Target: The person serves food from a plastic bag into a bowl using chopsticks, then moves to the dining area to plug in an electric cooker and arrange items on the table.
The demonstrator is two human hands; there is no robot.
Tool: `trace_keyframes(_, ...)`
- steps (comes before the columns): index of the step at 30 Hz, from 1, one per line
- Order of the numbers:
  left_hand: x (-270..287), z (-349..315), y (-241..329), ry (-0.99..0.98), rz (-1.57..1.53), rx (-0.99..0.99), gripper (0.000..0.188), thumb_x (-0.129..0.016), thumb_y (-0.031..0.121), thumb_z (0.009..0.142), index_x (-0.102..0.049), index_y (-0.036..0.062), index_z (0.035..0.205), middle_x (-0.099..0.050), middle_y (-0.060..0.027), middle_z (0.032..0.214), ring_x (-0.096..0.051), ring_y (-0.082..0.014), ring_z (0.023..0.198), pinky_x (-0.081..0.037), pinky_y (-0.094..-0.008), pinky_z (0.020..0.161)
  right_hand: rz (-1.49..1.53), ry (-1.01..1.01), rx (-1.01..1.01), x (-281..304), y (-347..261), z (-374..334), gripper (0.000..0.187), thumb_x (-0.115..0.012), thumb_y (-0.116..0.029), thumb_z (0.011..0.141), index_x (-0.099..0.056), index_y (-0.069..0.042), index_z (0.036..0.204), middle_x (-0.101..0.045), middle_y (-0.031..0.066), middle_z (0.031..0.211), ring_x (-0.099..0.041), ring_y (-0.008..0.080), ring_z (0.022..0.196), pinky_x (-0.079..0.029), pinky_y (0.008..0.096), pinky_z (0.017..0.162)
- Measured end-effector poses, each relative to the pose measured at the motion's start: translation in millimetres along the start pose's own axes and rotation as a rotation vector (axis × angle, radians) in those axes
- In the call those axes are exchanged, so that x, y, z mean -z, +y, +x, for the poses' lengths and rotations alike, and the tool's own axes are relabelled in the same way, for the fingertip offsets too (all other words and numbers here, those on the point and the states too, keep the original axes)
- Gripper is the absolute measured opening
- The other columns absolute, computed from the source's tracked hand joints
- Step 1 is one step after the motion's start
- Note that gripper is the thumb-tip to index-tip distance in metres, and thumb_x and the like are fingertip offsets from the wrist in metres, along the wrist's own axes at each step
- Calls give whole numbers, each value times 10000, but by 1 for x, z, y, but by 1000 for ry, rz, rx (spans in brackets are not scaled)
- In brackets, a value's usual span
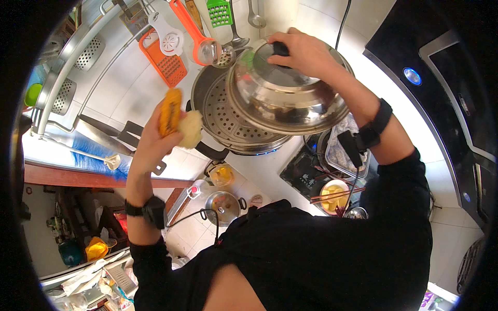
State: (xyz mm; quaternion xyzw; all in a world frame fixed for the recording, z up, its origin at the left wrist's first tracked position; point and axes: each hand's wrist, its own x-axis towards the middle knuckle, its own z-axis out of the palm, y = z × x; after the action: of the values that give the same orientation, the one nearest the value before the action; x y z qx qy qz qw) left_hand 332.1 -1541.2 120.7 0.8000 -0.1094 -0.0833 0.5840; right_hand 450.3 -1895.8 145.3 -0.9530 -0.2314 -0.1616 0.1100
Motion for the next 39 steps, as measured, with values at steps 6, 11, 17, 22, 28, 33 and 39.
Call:
trace_keyframes(6,-36,91,-6,-246,622,-202,594,-644,73,706,-444,2,1261,-591,-198,1070,-570,-325,1041,-466,-382,875,13,13,-131,17,29,-27,454,-664,-481,827,-609,-183,1165,-597,153,993,-630,322,897,-499,400,788)
trace_keyframes(11,-62,132,-28,-378,996,-94,611,-709,119,683,-454,-7,1224,-554,-244,1161,-531,-388,1124,-449,-428,935,-20,38,-207,9,37,-41,501,-634,-536,833,-594,-182,1185,-593,163,1008,-631,320,901,-501,403,788)
trace_keyframes(17,-48,121,-20,-209,1005,-305,633,-710,117,723,-457,-29,1285,-524,-206,1234,-519,-370,1145,-428,-400,968,45,56,-163,-9,20,-38,530,-643,-546,816,-584,-168,1183,-590,183,1014,-622,345,926,-495,407,819)
trace_keyframes(22,-27,37,-1,-15,812,-324,489,-713,156,778,-546,44,1224,-631,-148,1042,-610,-320,931,-484,-386,806,75,-13,-139,-27,-14,-16,553,-674,-537,785,-582,-169,1187,-591,163,1024,-612,337,968,-491,419,823)
trace_keyframes(28,-14,-47,-23,34,596,-73,494,-681,147,820,-535,53,1283,-656,-147,1033,-631,-250,923,-492,-364,802,131,-43,-53,-44,-48,7,553,-692,-535,765,-590,-186,1182,-594,141,1045,-611,329,977,-496,430,805)
trace_keyframes(33,-9,-94,-50,60,376,-12,512,-619,65,847,-482,34,1339,-640,-143,1059,-618,-219,978,-490,-342,869,117,-18,-66,-54,-56,22,583,-680,-579,760,-592,-209,1202,-591,131,1100,-612,326,1010,-511,447,789)
trace_keyframes(39,-12,-115,-69,85,270,-1,494,-567,3,867,-475,33,1351,-627,-120,1083,-603,-186,986,-477,-320,878,57,96,-267,-62,-56,24,611,-700,-581,739,-585,-234,1230,-590,128,1128,-617,329,1017,-514,450,808)
